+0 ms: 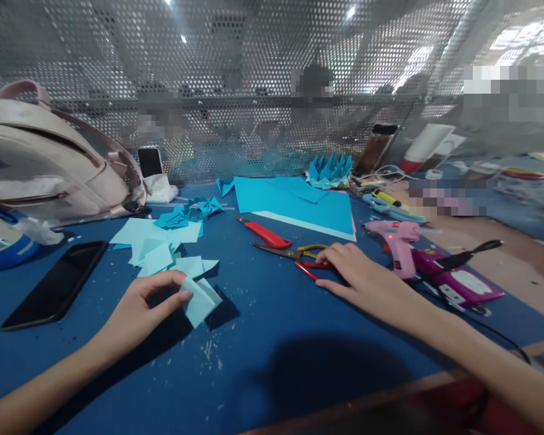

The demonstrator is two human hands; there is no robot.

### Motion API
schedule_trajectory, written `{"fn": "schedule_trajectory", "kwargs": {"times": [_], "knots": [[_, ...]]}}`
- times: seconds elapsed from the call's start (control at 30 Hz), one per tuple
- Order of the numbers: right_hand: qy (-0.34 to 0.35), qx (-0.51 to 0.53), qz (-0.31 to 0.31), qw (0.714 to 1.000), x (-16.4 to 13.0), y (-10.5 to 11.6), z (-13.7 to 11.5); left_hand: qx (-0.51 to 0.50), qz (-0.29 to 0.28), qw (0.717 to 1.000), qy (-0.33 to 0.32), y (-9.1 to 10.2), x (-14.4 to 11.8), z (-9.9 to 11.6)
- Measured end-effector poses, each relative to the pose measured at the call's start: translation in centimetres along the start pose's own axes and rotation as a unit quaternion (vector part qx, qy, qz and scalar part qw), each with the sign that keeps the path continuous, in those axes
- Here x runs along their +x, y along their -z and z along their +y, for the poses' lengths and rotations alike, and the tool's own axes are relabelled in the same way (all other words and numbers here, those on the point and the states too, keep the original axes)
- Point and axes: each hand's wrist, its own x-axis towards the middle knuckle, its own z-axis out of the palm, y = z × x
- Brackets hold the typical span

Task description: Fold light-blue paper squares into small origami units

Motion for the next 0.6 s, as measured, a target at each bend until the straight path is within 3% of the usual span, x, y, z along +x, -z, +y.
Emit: {"fn": "schedule_trajectory", "kwargs": {"times": [0.17, 0.3, 0.43, 0.5, 0.6], "knots": [[0.031, 0.038, -0.024, 0.999, 0.7, 0.2, 1.4, 0.010, 0.011, 0.999, -0.030, 0.0, 0.2, 0.4], [0.013, -0.018, -0.061, 0.998, 2.3, 0.3, 2.3, 0.014, 0.009, 0.999, -0.039, 0.2, 0.1, 0.7], [-0.012, -0.068, -0.102, 0.992, 2.7, 1.0, 1.0, 0.020, 0.013, 0.998, -0.051, 0.4, -0.1, 0.8], [-0.018, 0.029, -0.115, 0.993, 1.9, 0.9, -0.7, 0.027, 0.022, 0.998, -0.056, 0.5, -0.3, 0.7], [-0.057, 0.249, -0.142, 0.956, -0.6, -1.3, -3.3, 0.035, 0.044, 0.997, -0.055, 0.6, -0.5, 0.6]]}}
